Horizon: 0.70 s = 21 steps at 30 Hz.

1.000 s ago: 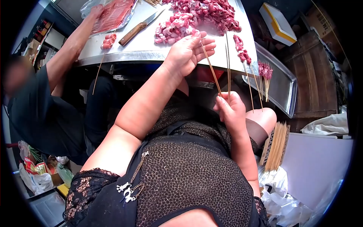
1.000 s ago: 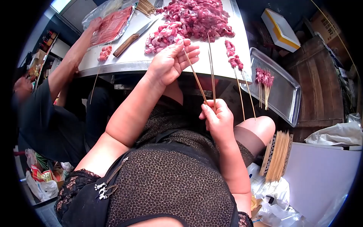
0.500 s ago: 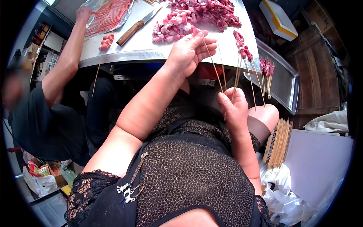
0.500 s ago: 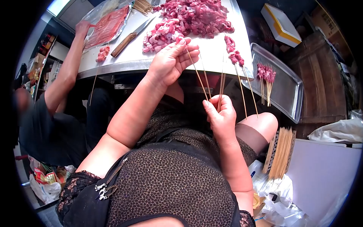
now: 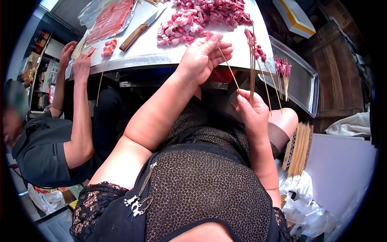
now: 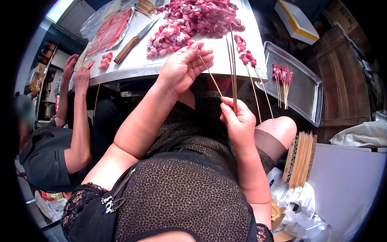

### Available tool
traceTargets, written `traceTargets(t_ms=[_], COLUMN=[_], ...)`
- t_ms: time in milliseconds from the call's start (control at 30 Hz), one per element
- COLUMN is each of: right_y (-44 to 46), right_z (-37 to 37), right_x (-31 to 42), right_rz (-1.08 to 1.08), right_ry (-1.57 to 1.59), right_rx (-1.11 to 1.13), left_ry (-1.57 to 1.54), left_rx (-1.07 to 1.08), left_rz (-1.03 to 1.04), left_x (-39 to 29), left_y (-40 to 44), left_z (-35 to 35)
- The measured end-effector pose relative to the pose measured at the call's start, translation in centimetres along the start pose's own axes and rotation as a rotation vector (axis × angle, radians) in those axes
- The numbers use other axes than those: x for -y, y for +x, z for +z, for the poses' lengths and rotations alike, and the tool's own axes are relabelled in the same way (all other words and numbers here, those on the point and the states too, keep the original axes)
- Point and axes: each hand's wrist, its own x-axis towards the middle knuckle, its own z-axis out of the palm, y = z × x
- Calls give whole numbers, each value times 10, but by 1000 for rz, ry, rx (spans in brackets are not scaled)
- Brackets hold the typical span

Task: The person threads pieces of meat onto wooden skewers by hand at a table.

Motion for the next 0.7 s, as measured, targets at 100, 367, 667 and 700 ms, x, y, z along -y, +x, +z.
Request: traceTargets(t_ms=[100,367,667,700], right_y=[1,10,18,16], right_z=[6,4,8,7], right_x=[-8,0,8,7], right_rz=[-90,-95,-120,-109], right_ry=[-88,-203,-182,-187], right_rx=[-17,-15,44,44], left_ry=[-83,-58,66,39], left_rx=[0,65,194,171], left_rz=[9,-28,-55,-20], left_x=[4,2,-9,-12], left_y=[2,-2,-2,1], left_z=[-2,-4,-10,-12])
